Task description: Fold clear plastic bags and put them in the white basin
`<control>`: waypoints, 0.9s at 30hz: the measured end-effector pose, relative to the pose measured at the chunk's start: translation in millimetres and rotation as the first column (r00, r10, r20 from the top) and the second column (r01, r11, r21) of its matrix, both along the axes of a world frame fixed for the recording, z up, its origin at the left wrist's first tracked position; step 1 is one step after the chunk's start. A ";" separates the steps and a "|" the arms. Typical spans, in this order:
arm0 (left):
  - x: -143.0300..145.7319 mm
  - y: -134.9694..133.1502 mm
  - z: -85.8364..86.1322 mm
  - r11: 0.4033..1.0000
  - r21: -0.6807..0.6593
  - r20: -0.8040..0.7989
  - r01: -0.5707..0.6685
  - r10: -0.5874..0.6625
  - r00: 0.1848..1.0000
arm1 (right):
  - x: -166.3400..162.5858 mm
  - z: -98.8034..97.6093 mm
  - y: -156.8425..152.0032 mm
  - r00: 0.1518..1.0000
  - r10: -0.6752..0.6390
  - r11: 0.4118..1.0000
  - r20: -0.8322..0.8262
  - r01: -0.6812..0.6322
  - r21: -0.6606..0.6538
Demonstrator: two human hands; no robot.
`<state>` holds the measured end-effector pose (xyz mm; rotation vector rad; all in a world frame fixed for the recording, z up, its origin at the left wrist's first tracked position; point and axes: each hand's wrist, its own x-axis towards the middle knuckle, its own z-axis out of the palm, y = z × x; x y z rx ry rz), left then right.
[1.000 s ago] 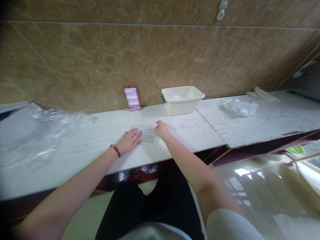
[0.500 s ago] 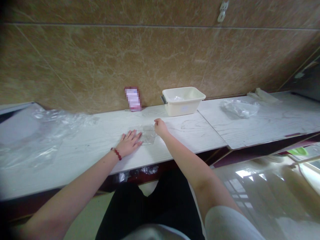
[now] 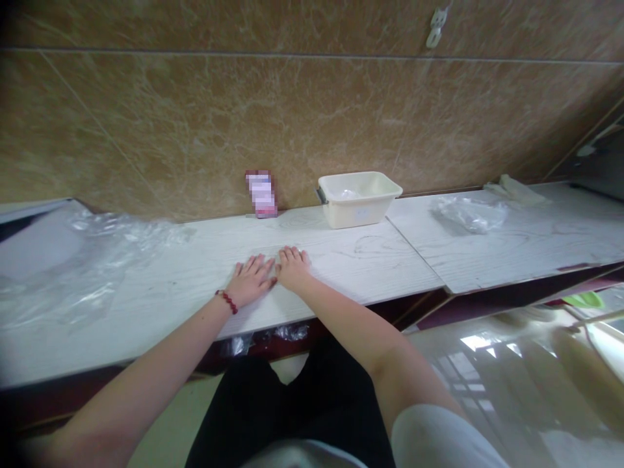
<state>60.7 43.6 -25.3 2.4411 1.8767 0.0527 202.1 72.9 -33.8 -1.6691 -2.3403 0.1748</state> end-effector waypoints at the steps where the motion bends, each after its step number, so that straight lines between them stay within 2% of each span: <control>1: -2.5 -0.3 -0.2 1.000 -0.005 0.002 -0.006 0.006 1.000 | 2.2 0.3 -0.3 1.000 -0.014 1.000 0.010 0.014 -0.005; 4: -13.0 -1.2 -0.1 0.998 -0.018 -0.001 -0.059 0.059 0.998 | 6.7 3.9 -1.6 0.999 -0.037 0.999 0.039 0.038 -0.037; 7: -20.6 -1.6 2.6 0.975 0.014 -0.024 -0.223 0.223 0.974 | 6.7 6.6 -2.8 0.997 -0.042 0.997 0.059 0.046 -0.065; 9: -18.1 -1.2 6.4 0.958 0.064 -0.029 -0.280 0.282 0.959 | 5.7 6.6 -3.2 0.996 -0.052 0.996 0.066 0.056 -0.062; 10: -13.7 -0.8 8.7 0.960 0.091 -0.022 -0.264 0.267 0.963 | 5.3 6.2 -3.2 0.996 -0.055 0.997 0.069 0.059 -0.055; 12: 0.4 0.3 12.7 0.980 0.126 0.007 -0.154 0.154 0.988 | 5.2 5.0 -2.6 0.995 -0.052 0.997 0.088 0.056 -0.048; 15: 25.9 2.5 13.8 0.995 0.093 0.070 0.025 -0.032 0.997 | 6.7 3.5 -0.6 0.988 -0.028 0.996 0.155 0.041 -0.082; 19: 42.7 5.0 6.1 1.000 0.031 0.142 0.001 -0.006 0.990 | 8.8 2.2 1.5 0.982 -0.011 0.995 0.187 0.030 -0.095; 27: 39.4 4.0 -3.1 0.998 0.040 0.155 -0.056 0.049 0.987 | 12.4 -0.7 0.3 0.996 -0.037 0.999 0.077 0.037 0.000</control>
